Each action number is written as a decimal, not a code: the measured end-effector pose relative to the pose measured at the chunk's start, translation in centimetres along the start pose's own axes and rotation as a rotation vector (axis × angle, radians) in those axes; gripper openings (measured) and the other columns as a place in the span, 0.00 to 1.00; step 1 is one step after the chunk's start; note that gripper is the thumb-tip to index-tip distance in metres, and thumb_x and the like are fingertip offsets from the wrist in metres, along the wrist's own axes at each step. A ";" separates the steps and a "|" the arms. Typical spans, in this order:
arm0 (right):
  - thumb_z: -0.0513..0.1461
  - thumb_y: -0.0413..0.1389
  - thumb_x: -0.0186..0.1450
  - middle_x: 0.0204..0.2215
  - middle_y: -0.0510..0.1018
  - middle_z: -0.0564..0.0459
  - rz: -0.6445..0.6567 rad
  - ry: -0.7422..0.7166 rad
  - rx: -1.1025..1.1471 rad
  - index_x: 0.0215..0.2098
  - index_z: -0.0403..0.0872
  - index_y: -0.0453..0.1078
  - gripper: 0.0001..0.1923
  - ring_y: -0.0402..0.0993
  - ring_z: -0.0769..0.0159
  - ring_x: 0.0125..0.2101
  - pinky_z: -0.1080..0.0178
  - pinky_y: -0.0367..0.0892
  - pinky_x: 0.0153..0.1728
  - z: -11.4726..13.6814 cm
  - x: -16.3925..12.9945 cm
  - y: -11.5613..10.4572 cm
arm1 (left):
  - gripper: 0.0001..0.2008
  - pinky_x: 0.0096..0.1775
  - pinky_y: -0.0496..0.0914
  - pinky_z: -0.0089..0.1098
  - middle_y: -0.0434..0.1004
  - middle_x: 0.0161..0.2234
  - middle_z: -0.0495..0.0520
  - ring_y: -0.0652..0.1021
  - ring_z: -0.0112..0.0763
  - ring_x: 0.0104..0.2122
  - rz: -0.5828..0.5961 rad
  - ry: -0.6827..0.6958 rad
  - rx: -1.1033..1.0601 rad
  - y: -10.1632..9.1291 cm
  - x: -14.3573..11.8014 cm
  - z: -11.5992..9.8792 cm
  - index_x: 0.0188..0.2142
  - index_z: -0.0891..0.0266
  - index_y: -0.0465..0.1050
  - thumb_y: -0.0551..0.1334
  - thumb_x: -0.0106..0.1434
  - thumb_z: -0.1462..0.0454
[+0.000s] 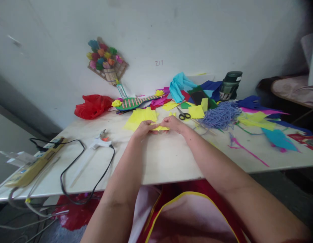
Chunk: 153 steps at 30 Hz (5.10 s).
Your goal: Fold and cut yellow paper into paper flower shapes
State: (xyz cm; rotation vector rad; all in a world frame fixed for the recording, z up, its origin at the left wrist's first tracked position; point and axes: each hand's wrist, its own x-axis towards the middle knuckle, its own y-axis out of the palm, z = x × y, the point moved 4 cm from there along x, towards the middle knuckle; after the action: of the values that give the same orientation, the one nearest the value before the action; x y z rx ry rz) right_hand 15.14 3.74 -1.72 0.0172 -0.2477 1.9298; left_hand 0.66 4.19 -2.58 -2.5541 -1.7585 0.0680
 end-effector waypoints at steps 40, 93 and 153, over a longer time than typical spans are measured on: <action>0.35 0.62 0.47 0.14 0.74 0.55 -0.130 0.096 0.151 0.24 0.42 0.66 0.09 0.69 0.72 0.14 0.72 0.65 0.15 -1.5 0.6 -0.1 | 0.16 0.29 0.69 0.30 0.72 0.19 0.50 0.74 0.28 0.21 -0.101 0.053 0.053 -0.5 0.0 -0.1 0.30 0.67 0.66 0.67 0.42 0.61; 0.32 0.58 0.46 0.18 0.76 0.51 -0.007 0.020 0.413 0.31 0.41 0.72 0.12 0.70 0.70 0.16 0.68 0.65 0.20 -2.3 0.4 -1.4 | 0.12 0.32 0.71 0.29 0.76 0.27 0.60 0.77 0.31 0.26 0.039 0.035 -0.349 -1.0 -0.5 0.3 0.36 0.70 0.69 0.61 0.49 0.72; 0.35 0.56 0.54 0.19 0.76 0.50 0.123 0.106 0.186 0.31 0.41 0.65 0.07 0.69 0.70 0.14 0.67 0.66 0.16 -2.0 -0.1 0.1 | 0.19 0.15 0.51 0.23 0.63 0.14 0.46 0.61 0.18 0.12 0.074 -0.042 0.420 0.0 -1.4 -0.8 0.21 0.64 0.64 0.62 0.44 0.50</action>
State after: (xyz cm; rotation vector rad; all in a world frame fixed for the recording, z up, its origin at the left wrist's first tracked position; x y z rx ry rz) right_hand 15.33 4.02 -3.69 0.0231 0.0028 2.0640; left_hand 0.23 2.84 -1.74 -2.3209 -1.4699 0.4450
